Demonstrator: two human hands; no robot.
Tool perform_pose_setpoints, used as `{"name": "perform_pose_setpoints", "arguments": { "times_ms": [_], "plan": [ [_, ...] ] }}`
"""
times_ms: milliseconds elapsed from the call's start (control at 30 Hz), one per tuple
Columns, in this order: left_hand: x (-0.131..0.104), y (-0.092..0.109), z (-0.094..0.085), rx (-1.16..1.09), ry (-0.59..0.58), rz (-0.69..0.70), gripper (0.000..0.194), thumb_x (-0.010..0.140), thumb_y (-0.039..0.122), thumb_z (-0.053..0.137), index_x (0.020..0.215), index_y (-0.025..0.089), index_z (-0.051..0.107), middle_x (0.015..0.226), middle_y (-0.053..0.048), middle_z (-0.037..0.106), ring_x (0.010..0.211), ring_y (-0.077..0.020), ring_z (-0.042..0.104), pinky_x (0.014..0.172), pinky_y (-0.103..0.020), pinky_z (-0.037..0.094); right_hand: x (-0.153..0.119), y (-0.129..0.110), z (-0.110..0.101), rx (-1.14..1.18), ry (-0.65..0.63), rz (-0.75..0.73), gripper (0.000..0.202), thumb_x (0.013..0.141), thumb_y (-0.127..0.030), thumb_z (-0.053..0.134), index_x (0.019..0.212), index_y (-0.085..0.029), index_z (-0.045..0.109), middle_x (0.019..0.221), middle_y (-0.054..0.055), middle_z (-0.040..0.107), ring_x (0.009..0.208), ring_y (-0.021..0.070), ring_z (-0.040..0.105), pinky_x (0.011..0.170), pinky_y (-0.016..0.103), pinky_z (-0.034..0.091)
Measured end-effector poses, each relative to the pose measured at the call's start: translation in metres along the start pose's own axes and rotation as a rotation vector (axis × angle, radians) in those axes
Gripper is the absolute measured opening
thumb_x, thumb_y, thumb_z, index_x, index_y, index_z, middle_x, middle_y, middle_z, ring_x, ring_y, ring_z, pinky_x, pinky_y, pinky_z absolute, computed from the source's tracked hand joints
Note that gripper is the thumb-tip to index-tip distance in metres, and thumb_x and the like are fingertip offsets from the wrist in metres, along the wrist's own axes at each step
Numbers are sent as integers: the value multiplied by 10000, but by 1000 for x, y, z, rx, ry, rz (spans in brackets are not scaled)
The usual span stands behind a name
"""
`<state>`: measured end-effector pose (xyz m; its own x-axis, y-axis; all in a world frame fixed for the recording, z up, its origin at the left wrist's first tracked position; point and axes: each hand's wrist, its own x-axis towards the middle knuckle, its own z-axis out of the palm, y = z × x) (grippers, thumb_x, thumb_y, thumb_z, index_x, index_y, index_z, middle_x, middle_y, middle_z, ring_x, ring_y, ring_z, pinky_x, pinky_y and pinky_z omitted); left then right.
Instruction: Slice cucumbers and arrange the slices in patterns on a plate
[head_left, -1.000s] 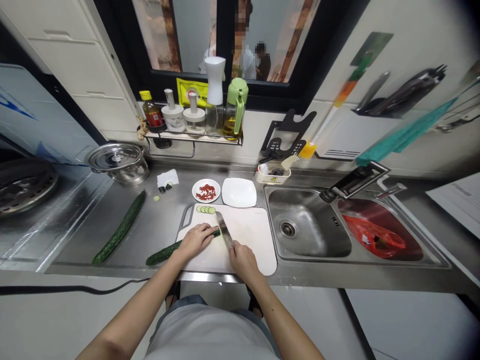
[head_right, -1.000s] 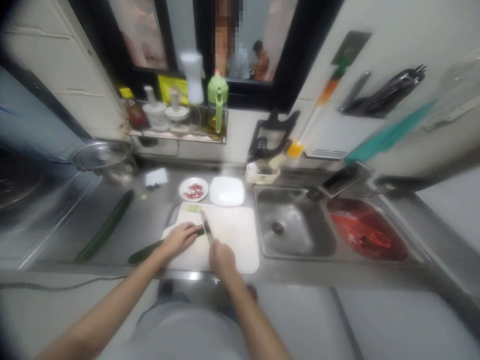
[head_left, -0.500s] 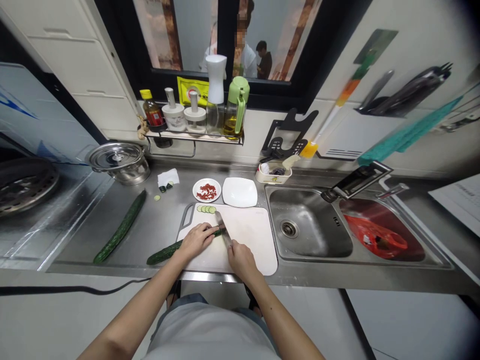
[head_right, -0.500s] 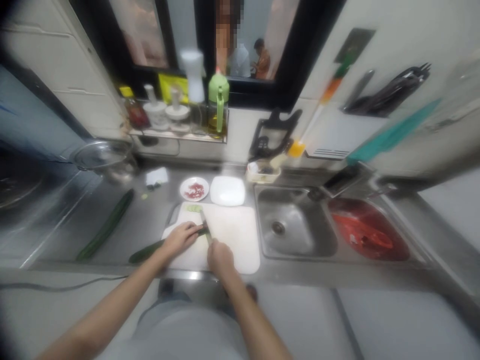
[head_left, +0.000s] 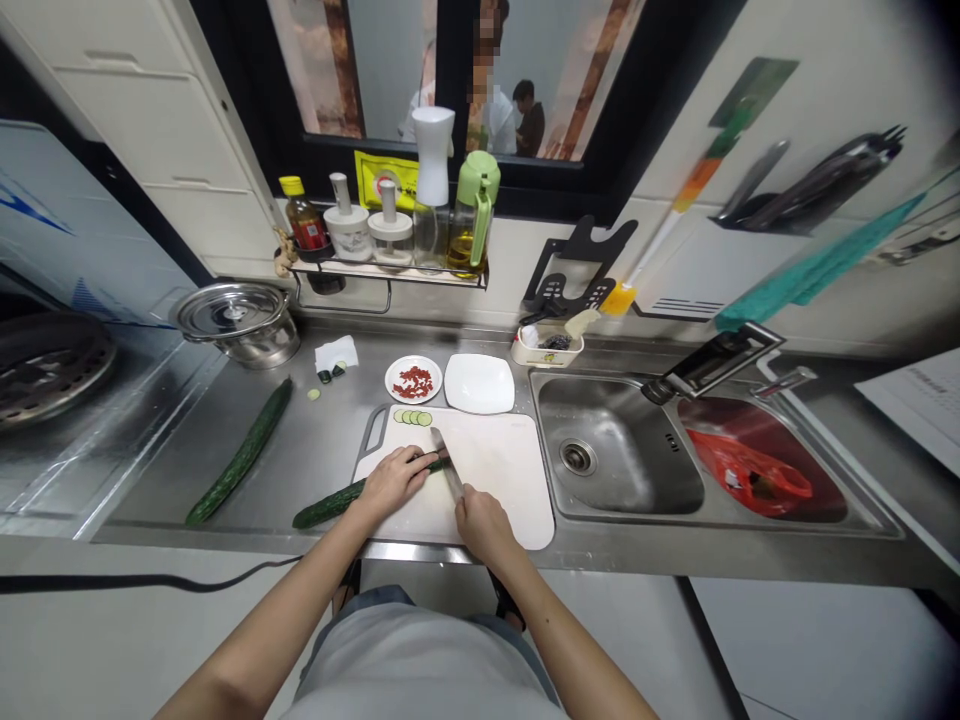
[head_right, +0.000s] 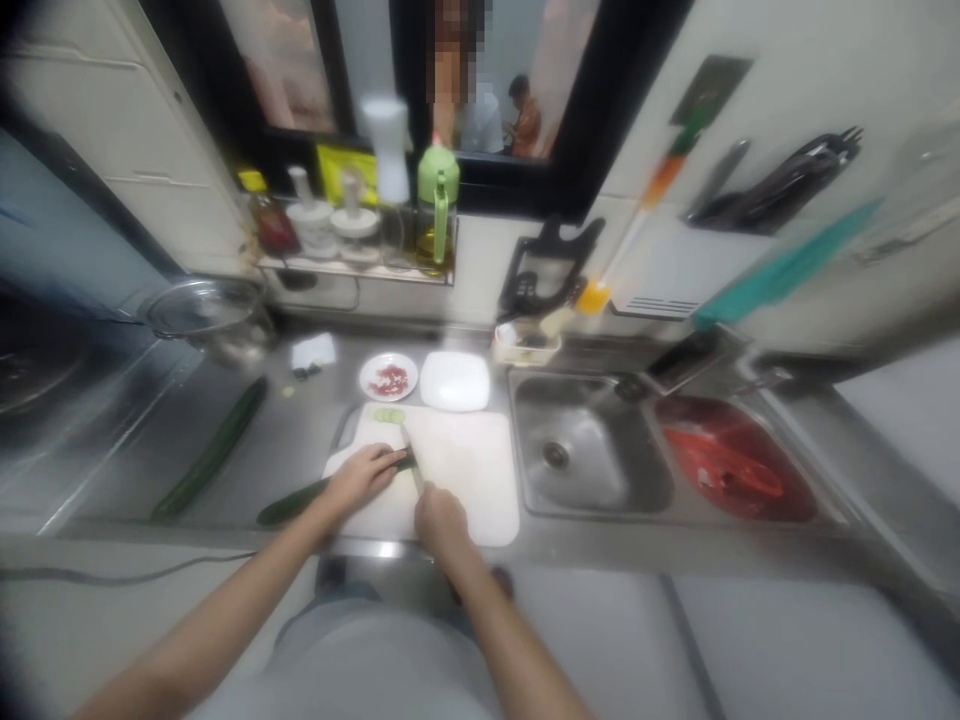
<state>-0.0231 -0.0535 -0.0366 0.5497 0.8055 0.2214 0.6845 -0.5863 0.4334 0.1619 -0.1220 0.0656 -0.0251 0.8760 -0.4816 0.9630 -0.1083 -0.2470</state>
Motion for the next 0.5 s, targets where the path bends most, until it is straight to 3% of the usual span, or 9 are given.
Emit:
{"name": "perform_pose_setpoints", "arguments": {
  "times_ms": [267,500],
  "plan": [
    [1,4,-4,-7,-4,-11,367,914,276,472,1268,300,564,1080,-51,597,975,-177,552,854,-305,472,-19,12,1,12,-60,-1,296,923,-148,350,1063,-113,608,971,153,684,929,227,640,703,270,395],
    [1,4,-3,-9,-1,-26,352,907,277,483,1244,296,581,1089,-47,602,981,-177,552,862,-309,472,-14,11,1,15,-64,4,289,914,-143,364,1061,-109,611,968,159,682,941,234,638,709,270,387]
  ]
}}
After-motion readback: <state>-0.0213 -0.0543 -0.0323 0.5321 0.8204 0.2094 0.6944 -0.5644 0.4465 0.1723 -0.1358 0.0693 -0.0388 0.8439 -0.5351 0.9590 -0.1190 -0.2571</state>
